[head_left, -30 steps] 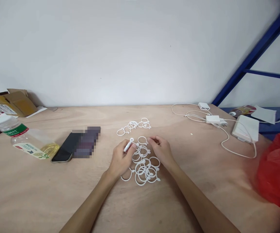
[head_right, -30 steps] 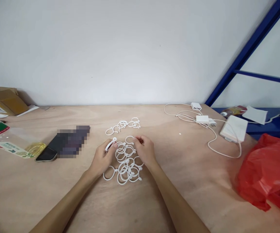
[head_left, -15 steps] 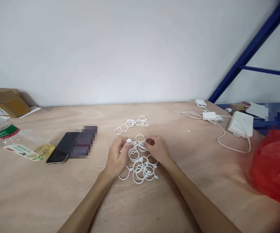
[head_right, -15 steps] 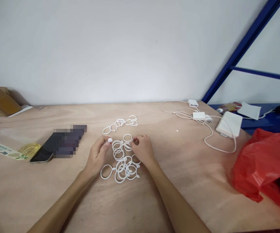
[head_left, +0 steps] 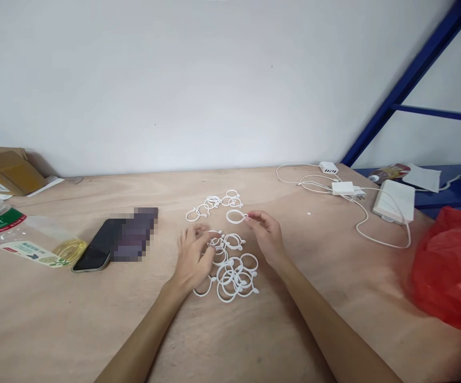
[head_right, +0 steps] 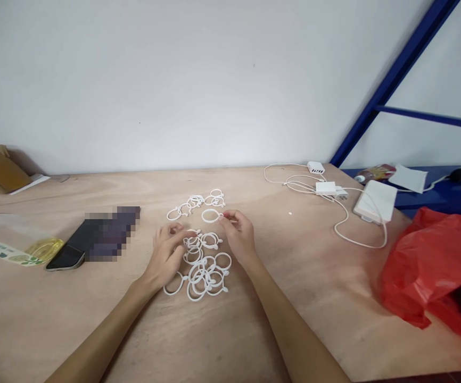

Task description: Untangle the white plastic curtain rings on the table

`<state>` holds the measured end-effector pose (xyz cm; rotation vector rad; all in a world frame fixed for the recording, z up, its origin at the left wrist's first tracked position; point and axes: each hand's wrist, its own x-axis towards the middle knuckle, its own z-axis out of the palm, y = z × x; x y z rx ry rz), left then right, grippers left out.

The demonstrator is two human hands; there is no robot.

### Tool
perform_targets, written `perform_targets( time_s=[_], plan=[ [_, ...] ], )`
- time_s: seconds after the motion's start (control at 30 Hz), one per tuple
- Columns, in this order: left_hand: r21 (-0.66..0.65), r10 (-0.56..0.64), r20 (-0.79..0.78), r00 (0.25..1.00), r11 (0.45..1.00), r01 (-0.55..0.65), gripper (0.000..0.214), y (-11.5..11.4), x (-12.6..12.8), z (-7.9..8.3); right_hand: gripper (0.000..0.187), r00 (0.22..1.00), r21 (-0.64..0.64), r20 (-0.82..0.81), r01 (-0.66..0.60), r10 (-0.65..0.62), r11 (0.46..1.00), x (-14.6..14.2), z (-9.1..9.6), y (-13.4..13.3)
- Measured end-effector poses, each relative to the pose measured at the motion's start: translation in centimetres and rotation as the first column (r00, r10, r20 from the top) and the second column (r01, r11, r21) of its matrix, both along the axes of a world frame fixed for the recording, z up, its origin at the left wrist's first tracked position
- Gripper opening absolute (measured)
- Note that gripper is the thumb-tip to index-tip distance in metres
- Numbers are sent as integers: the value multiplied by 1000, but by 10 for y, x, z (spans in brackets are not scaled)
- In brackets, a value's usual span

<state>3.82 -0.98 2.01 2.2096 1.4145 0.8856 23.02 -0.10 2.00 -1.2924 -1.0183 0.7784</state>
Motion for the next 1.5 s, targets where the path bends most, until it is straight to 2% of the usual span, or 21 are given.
perform_targets(
  time_s=[0.1,0.2,0.27,0.43,0.6,0.73,0.87,0.93,1.03,1.13,1.27,1.5],
  plan=[
    [30,59,167,984,997,-65,30,1,-1,3,17,969,-14,-201,-149,143,989,-3,6,-4],
    [-2,10,317,949,1000,-9,30,-2,2,7,17,922,-52,-273,-299,275,953,-8,9,-9],
    [-26,-35,360,932,999,47,34,-5,6,9,17,890,-64,-307,-373,338,926,-11,11,-12],
    [-110,-11,406,914,992,62,29,-14,16,12,20,834,-41,-402,-428,377,903,-16,13,-16],
    [-175,43,475,879,983,46,38,-16,19,16,25,782,-40,-464,-488,416,872,-18,16,-17],
    [-68,33,415,909,998,-5,35,-16,16,13,22,689,-8,-559,-562,462,827,-21,17,-20],
    [99,-29,368,930,995,-8,28,-17,13,10,23,574,33,-617,-665,539,746,-25,16,-23],
    [161,-39,366,930,987,-22,27,-17,12,9,22,568,49,-601,-677,563,735,-27,15,-23],
    [198,-51,376,925,980,-27,25,-18,13,9,19,600,55,-583,-643,548,764,-31,14,-24],
    [173,-69,405,912,985,-2,24,-18,13,7,21,597,54,-612,-623,519,780,-34,14,-25],
    [127,-87,397,914,991,39,27,-18,12,6,19,560,48,-651,-644,513,764,-34,15,-24],
    [180,-123,374,919,982,58,24,-19,15,9,18,594,61,-598,-636,538,770,-30,16,-25]
  ],
)
